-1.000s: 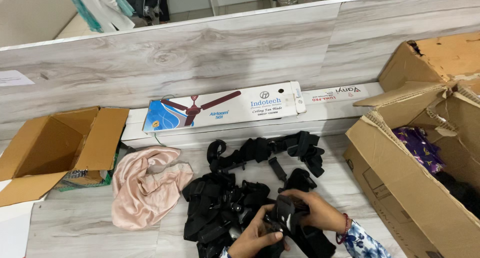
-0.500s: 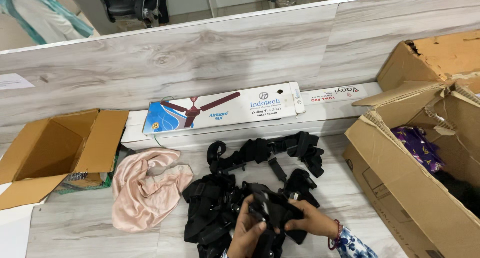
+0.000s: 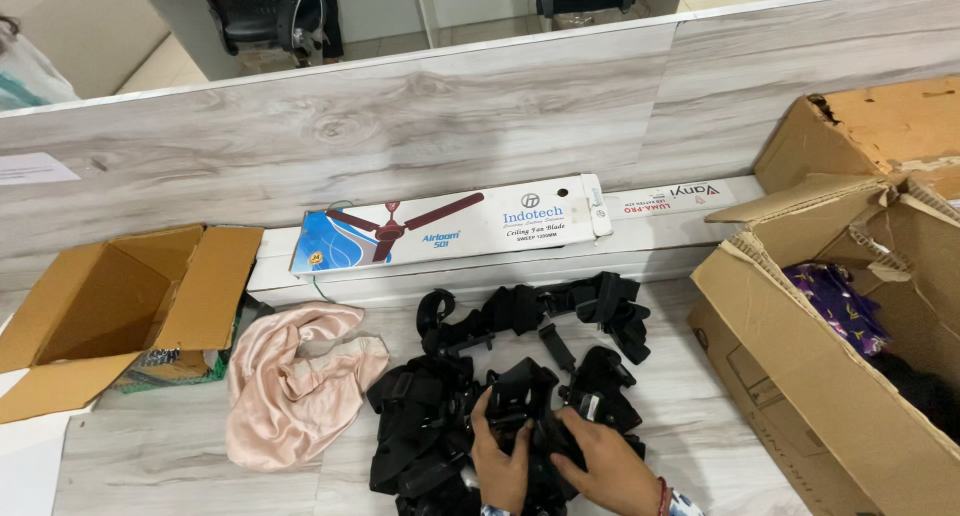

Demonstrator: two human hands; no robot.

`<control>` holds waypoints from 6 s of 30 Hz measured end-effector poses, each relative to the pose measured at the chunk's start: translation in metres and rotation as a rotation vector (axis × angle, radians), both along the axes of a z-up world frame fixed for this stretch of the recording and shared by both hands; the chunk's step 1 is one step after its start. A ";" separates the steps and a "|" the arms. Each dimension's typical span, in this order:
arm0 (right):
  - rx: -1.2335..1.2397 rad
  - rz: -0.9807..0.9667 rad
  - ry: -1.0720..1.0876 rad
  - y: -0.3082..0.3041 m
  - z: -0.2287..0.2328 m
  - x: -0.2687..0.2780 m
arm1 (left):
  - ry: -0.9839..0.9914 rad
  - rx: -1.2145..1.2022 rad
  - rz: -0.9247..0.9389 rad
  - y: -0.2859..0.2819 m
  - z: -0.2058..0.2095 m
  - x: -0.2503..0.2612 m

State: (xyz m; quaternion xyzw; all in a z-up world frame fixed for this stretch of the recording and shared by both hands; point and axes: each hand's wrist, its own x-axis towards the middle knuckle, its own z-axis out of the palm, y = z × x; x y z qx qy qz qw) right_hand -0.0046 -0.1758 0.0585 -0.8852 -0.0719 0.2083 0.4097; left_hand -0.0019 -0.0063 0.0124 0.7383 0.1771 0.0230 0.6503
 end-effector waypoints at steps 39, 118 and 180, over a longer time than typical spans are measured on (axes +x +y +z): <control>0.201 0.168 -0.631 -0.036 0.012 0.014 | 0.393 -0.660 -0.667 0.031 -0.034 -0.007; 0.196 -1.043 -0.658 -0.426 0.103 -0.119 | -1.047 0.335 -1.125 -0.290 0.117 0.038; -0.903 -0.209 -0.628 -0.255 0.095 -0.072 | -0.246 0.370 -0.782 -0.047 0.023 -0.014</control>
